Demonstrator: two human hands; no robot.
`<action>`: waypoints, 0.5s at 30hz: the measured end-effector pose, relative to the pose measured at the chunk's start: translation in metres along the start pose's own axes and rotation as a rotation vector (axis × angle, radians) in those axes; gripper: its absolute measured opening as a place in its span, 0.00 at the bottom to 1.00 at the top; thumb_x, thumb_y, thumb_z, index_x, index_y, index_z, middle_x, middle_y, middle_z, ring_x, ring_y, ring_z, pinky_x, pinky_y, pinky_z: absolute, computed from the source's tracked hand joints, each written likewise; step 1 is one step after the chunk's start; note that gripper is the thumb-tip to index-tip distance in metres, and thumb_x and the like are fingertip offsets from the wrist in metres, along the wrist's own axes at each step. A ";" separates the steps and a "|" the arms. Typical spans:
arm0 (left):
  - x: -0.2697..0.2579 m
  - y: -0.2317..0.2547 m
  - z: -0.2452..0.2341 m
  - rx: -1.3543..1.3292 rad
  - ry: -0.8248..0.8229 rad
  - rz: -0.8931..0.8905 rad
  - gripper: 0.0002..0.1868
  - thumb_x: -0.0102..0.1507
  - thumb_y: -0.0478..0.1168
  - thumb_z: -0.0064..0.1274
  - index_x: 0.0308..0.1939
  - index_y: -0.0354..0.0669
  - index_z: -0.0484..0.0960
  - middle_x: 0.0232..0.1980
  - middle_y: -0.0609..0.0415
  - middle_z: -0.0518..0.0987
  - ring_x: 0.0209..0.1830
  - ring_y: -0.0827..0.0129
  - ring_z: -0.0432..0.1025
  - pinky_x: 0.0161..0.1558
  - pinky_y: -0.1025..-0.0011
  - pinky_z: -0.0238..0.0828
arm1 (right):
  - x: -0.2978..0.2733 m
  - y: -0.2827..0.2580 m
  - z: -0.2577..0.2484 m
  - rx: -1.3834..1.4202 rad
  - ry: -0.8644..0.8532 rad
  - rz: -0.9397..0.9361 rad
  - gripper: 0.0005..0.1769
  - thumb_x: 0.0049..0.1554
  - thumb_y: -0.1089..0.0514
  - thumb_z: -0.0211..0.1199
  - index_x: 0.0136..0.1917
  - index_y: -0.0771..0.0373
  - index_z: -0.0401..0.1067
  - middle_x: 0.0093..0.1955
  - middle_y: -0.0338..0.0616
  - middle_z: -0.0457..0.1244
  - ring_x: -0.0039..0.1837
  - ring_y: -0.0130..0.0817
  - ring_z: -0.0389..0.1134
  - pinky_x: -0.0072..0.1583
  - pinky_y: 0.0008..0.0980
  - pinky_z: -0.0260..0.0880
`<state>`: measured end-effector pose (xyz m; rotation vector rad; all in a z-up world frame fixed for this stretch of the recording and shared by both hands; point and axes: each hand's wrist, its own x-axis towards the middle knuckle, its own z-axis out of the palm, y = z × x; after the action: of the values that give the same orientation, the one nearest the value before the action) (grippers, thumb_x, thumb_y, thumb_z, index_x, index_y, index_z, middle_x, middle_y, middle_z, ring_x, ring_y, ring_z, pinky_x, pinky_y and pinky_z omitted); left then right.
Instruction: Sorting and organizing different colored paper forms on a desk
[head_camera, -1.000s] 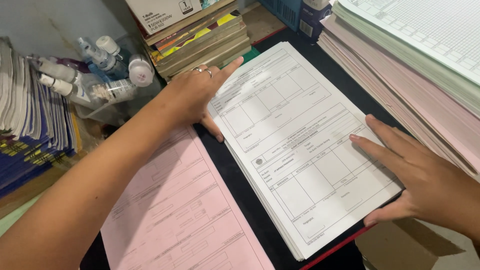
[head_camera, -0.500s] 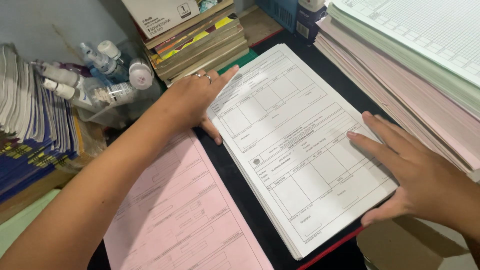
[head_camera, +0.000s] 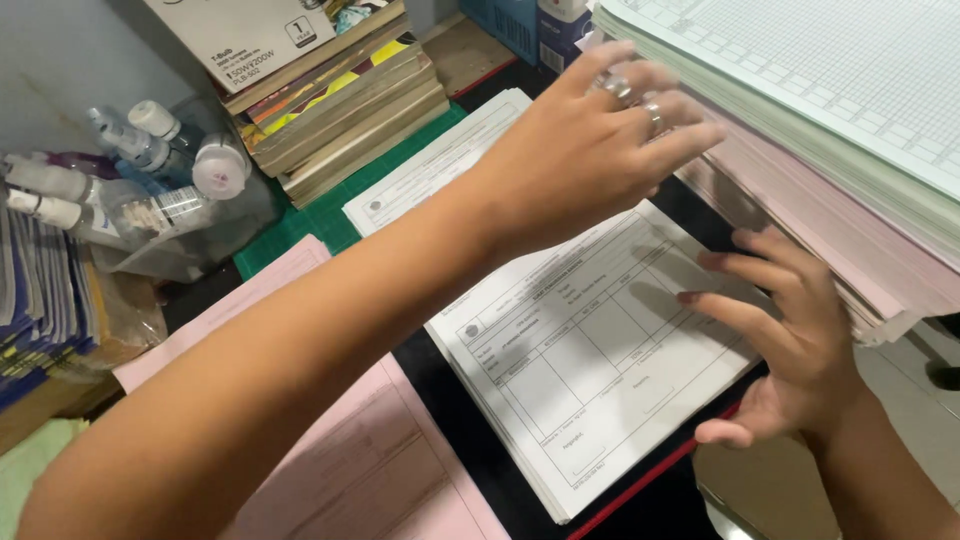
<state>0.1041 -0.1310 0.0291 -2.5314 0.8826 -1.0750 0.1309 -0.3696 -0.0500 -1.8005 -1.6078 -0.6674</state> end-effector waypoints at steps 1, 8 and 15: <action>0.008 -0.001 0.007 0.000 0.004 0.002 0.16 0.60 0.36 0.50 0.52 0.51 0.72 0.46 0.59 0.77 0.49 0.63 0.68 0.55 0.62 0.54 | 0.000 0.000 0.000 -0.004 0.000 0.000 0.51 0.36 0.19 0.35 0.46 0.64 0.70 0.53 0.58 0.60 0.62 0.57 0.57 0.63 0.52 0.58; 0.038 -0.016 0.056 -0.036 0.054 -0.029 0.20 0.58 0.40 0.59 0.53 0.48 0.72 0.52 0.57 0.75 0.51 0.59 0.67 0.54 0.60 0.56 | 0.001 0.003 -0.001 0.044 -0.033 0.027 0.45 0.38 0.21 0.40 0.47 0.60 0.70 0.54 0.52 0.59 0.60 0.55 0.60 0.60 0.54 0.61; 0.039 -0.020 0.056 -0.046 0.192 0.001 0.17 0.51 0.35 0.65 0.42 0.49 0.78 0.42 0.65 0.79 0.41 0.62 0.68 0.46 0.65 0.59 | 0.009 0.004 -0.006 0.139 -0.002 0.019 0.42 0.41 0.24 0.42 0.47 0.61 0.69 0.51 0.52 0.60 0.58 0.52 0.59 0.59 0.55 0.62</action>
<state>0.1743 -0.1396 0.0208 -2.4947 0.9672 -1.3303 0.1363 -0.3683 -0.0394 -1.7136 -1.5963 -0.5314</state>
